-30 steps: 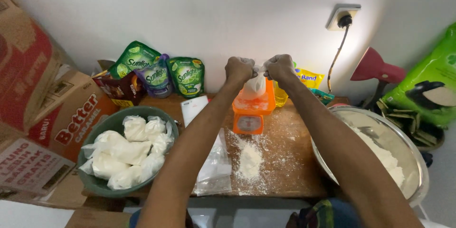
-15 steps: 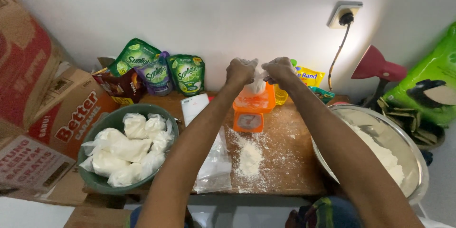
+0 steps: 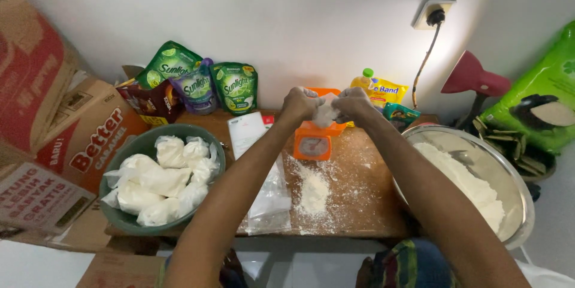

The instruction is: Measuring flour on a scale, mixing it with water in a bowl to create dough, and portioning the dough into bags.

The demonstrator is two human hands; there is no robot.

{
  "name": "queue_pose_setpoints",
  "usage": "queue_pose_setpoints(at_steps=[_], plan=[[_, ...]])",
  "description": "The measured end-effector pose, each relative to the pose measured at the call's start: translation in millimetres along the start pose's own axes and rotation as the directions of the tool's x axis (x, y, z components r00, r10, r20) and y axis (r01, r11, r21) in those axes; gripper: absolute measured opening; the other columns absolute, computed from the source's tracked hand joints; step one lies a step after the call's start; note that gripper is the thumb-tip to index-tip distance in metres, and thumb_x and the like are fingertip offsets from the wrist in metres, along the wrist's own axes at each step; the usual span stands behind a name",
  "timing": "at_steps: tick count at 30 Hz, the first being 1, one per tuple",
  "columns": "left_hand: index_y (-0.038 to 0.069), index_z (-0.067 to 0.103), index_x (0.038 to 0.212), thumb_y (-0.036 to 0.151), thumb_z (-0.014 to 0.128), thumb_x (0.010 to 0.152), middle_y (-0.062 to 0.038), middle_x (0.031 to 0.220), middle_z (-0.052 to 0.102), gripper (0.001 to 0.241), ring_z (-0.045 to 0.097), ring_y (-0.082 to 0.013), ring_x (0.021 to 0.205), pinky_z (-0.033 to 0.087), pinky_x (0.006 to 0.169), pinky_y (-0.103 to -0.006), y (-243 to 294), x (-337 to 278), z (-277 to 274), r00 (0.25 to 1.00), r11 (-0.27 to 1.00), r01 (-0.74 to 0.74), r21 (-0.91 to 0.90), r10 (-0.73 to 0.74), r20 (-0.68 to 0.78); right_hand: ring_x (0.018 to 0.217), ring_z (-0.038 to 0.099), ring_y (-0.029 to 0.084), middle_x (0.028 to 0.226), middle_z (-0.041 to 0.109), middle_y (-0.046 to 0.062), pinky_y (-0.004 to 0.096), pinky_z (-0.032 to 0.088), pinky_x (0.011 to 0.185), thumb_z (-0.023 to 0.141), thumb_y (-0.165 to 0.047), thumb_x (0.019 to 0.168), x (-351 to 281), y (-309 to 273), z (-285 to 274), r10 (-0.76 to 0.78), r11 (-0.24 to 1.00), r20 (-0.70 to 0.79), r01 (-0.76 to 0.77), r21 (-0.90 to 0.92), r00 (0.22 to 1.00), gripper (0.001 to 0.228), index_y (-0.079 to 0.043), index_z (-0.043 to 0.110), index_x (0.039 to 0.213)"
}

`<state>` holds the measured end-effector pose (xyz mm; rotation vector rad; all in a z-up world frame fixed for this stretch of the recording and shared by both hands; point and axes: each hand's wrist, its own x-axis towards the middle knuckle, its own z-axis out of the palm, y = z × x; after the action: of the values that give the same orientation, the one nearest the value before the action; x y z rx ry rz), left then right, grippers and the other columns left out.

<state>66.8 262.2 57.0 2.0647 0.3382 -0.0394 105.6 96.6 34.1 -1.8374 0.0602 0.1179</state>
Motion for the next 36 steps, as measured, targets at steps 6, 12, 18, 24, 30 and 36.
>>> queue_pose_setpoints(at_steps=[6,12,18,24,30,36], plan=[[0.022,0.074,0.117,0.046,0.084,0.08,-0.008,0.1,0.078,0.046,0.079,-0.0237,0.086,0.06,0.079,-0.0361,-23.7,16.8,9.2,1.0,1.0,-0.006,0.009,0.005,0.031,0.051,0.069,0.034,0.066,0.064,0.027,0.041,0.064,0.047,0.076,-0.005,0.082,4.6,25.9,-3.7,0.036,0.999,0.009,-0.037,0.016,0.999,0.023,0.012,0.064,0.091],[0.016,0.07,0.124,0.039,0.081,0.082,-0.009,0.103,0.076,0.049,0.078,-0.0224,0.083,0.058,0.081,-0.0354,3.8,-41.2,-20.7,0.999,1.0,-0.009,0.007,0.009,0.043,0.054,0.07,0.034,0.072,0.063,0.027,0.044,0.064,0.05,0.074,-0.003,0.081,-31.1,-7.3,-7.8,0.065,0.996,0.016,-0.064,-0.064,0.998,0.028,0.013,0.063,0.1],[0.016,0.07,0.124,0.047,0.083,0.076,-0.011,0.102,0.075,0.059,0.076,-0.0237,0.081,0.055,0.072,-0.0304,-5.8,-27.4,-17.4,0.998,0.999,-0.05,0.005,0.049,0.041,0.064,0.073,0.034,0.096,0.063,0.03,0.043,0.065,0.056,0.084,-0.015,0.078,-53.9,-22.0,-12.6,0.121,0.986,0.095,-0.108,-0.13,0.988,0.053,0.011,0.058,0.116],[0.02,0.071,0.123,0.054,0.079,0.075,-0.009,0.106,0.076,0.059,0.077,-0.0251,0.094,0.056,0.08,-0.0319,-5.3,-30.4,-19.8,1.0,1.0,-0.025,-0.002,0.026,0.019,0.108,0.068,0.053,0.133,0.051,0.041,0.052,0.06,0.08,0.076,-0.025,0.089,-119.0,-81.9,-17.6,0.187,0.967,0.141,-0.156,-0.202,0.972,0.068,0.014,0.047,0.137],[0.028,0.073,0.115,0.059,0.081,0.072,-0.001,0.095,0.076,0.053,0.076,-0.0217,0.095,0.058,0.081,-0.033,-18.5,-26.6,-13.1,0.998,0.999,-0.039,-0.01,0.038,-0.046,0.106,0.068,0.054,0.129,0.05,0.041,0.057,0.059,0.08,0.081,-0.042,0.088,-108.9,-64.1,-27.2,0.16,0.98,0.163,-0.136,-0.148,0.974,0.083,0.013,0.044,0.139],[-0.012,0.06,0.117,0.024,0.076,0.079,-0.033,0.117,0.069,0.055,0.065,-0.0413,0.123,0.045,0.109,-0.043,16.1,-121.4,-35.6,0.989,0.951,-0.134,-0.278,0.144,0.015,0.064,0.073,0.036,0.099,0.06,0.029,0.045,0.064,0.057,0.088,-0.021,0.082,-66.8,-11.1,-23.6,0.127,0.99,0.176,-0.113,-0.087,0.976,0.077,0.015,0.044,0.133]])
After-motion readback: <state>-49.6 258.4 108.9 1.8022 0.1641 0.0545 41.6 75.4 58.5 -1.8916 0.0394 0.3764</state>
